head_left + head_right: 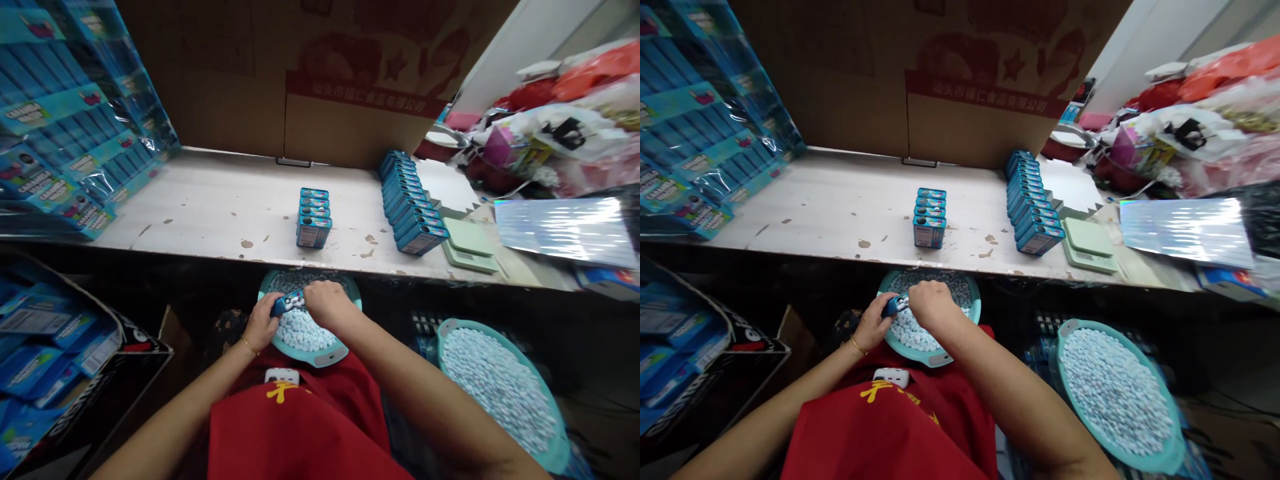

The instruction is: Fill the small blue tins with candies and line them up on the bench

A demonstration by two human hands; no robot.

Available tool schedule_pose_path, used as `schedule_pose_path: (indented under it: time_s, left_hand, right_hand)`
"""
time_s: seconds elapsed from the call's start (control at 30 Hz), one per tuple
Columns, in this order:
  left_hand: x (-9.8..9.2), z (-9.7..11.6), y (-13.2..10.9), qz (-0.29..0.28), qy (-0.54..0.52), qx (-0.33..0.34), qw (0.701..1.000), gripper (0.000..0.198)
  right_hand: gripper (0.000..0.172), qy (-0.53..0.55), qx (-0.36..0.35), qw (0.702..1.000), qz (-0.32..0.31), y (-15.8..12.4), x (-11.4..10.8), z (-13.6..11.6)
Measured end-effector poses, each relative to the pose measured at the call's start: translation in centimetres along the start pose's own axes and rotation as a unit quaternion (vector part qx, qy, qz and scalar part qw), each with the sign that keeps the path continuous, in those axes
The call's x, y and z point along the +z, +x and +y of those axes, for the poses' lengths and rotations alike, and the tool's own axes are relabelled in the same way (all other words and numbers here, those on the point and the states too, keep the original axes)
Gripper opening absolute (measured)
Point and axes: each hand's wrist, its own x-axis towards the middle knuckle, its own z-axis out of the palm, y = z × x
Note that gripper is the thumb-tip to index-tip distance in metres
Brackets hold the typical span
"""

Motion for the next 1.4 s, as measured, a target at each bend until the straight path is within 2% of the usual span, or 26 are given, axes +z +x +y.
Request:
schedule_pose_path:
  time_s: [0.1, 0.2, 0.3, 0.37, 0.43, 0.5, 0.57, 0.67, 0.83, 0.9, 1.0, 1.07, 1.13, 1.27, 1.4]
  left_hand:
    - [-0.2, -0.4, -0.1, 0.011, -0.014, -0.013, 1.000, 0.044]
    - [-0.7, -0.9, -0.2, 0.022, -0.034, -0.034, 0.999, 0.042]
    - [-1.3, -1.2, -0.4, 0.031, -0.053, -0.059, 0.996, 0.038]
    - [-1.7, -1.4, -0.6, 0.041, -0.060, -0.081, 0.994, 0.037]
    - [-2.0, -1.6, -0.8, 0.055, -0.064, -0.100, 0.991, 0.037]
    - [-2.3, -1.9, -1.0, 0.065, -0.066, -0.112, 0.989, 0.036]
    - [-2.5, -2.1, -1.2, 0.077, -0.064, -0.124, 0.987, 0.038]
    - [-2.7, -2.5, -1.4, 0.094, -0.070, -0.142, 0.983, 0.042]
    - [-3.0, -2.8, -1.1, 0.120, -0.093, -0.150, 0.977, 0.046]
    - [-3.0, -2.7, -0.9, 0.121, -0.090, -0.145, 0.978, 0.046]
    - [-2.5, -2.1, -0.6, 0.100, -0.078, -0.132, 0.983, 0.041]
    - [-1.9, -1.6, -0.2, 0.086, -0.066, -0.115, 0.987, 0.039]
    - [-1.2, -1.0, 0.0, 0.071, -0.053, -0.096, 0.991, 0.038]
    - [-0.1, -0.4, 0.2, 0.050, -0.028, -0.058, 0.997, 0.043]
    - [0.3, -0.5, -0.1, 0.026, -0.007, -0.019, 0.999, 0.046]
  right_hand:
    - [0.030, -0.007, -0.031, 0.998, 0.052, -0.7, -0.6, 0.2]
    - [0.032, 0.003, -0.010, 0.998, 0.061, -1.3, 1.0, 3.3]
    - [0.037, 0.055, 0.058, 0.996, 0.039, -0.7, 5.7, 7.0]
    - [0.037, 0.114, 0.123, 0.985, 0.030, 0.5, 10.0, 7.9]
    - [0.036, 0.181, 0.144, 0.972, 0.030, 2.2, 14.2, 7.1]
    - [0.036, 0.227, 0.142, 0.963, 0.032, 4.1, 17.3, 5.1]
    - [0.037, 0.271, 0.137, 0.952, 0.041, 5.9, 19.2, 3.2]
    - [0.039, 0.348, 0.119, 0.928, 0.054, 7.4, 20.1, 2.1]
    - [0.040, 0.439, 0.089, 0.891, 0.067, 6.1, 18.7, 4.6]
    - [0.040, 0.463, 0.082, 0.880, 0.074, 4.6, 17.0, 5.9]
    - [0.040, 0.492, 0.055, 0.864, 0.095, 2.4, 13.3, 7.1]
    - [0.038, 0.461, 0.029, 0.880, 0.115, 1.3, 10.4, 7.4]
    - [0.037, 0.377, -0.003, 0.918, 0.123, 0.5, 7.7, 7.1]
    - [0.033, 0.171, -0.018, 0.982, 0.074, 0.0, 3.7, 5.0]
    - [0.031, 0.027, 0.015, 0.999, 0.012, 0.1, 1.0, 1.4]
